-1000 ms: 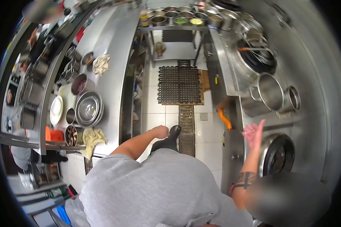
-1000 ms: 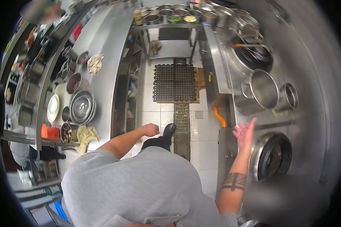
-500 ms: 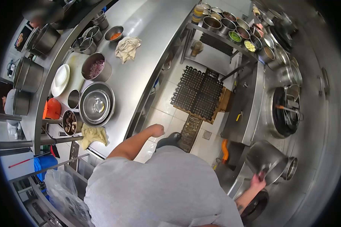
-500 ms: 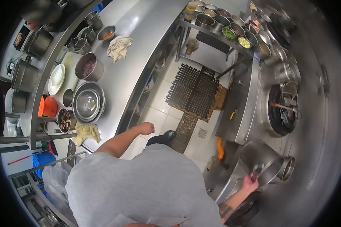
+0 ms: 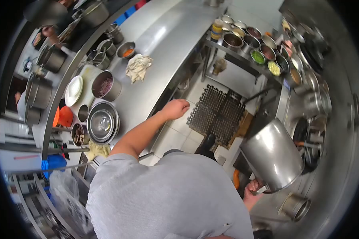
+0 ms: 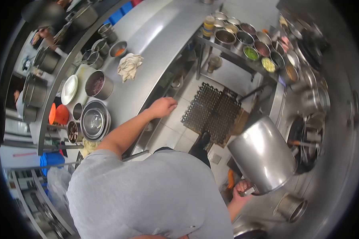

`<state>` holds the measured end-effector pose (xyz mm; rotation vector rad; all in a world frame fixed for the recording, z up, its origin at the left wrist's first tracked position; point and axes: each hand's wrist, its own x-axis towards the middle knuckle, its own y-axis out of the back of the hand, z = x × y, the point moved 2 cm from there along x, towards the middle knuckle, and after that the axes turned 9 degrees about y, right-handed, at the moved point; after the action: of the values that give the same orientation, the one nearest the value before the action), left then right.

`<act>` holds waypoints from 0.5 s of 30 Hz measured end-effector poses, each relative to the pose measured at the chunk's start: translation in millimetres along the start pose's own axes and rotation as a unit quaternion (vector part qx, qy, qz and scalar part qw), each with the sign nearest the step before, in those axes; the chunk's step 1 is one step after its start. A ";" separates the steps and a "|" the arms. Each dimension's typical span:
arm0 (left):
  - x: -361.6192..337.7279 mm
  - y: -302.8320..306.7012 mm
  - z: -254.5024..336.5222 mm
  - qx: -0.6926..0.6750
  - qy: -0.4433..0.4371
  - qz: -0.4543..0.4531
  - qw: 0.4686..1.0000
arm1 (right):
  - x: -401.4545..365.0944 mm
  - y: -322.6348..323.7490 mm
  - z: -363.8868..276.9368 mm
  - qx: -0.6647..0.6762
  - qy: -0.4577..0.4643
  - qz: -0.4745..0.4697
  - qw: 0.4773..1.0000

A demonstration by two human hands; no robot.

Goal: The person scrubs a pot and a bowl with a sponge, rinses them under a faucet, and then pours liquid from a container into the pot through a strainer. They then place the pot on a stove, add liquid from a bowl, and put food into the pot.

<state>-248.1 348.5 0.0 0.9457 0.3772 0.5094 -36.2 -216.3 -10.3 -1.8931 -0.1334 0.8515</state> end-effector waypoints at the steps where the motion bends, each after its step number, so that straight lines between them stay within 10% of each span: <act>1: 5.0 12.2 -10.4 0.015 0.023 0.036 0.999 | 27.9 -12.2 4.3 -0.035 0.006 -0.028 0.999; 5: 11.9 67.0 -55.3 0.042 0.170 0.159 0.971 | 138.2 -104.1 44.7 -0.196 -0.084 -0.161 0.964; 9: 10.7 100.6 -139.8 0.026 0.298 0.214 0.930 | 236.3 -193.6 95.7 -0.368 -0.029 -0.086 0.926; 15: 19.1 137.4 -205.8 -0.044 0.431 0.384 0.815 | 330.3 -317.4 191.6 -0.427 -0.224 -0.234 0.844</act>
<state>-372.7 563.2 3.7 0.6962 0.7769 1.7169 178.7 227.9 44.0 -2.2437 -1.4107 0.9474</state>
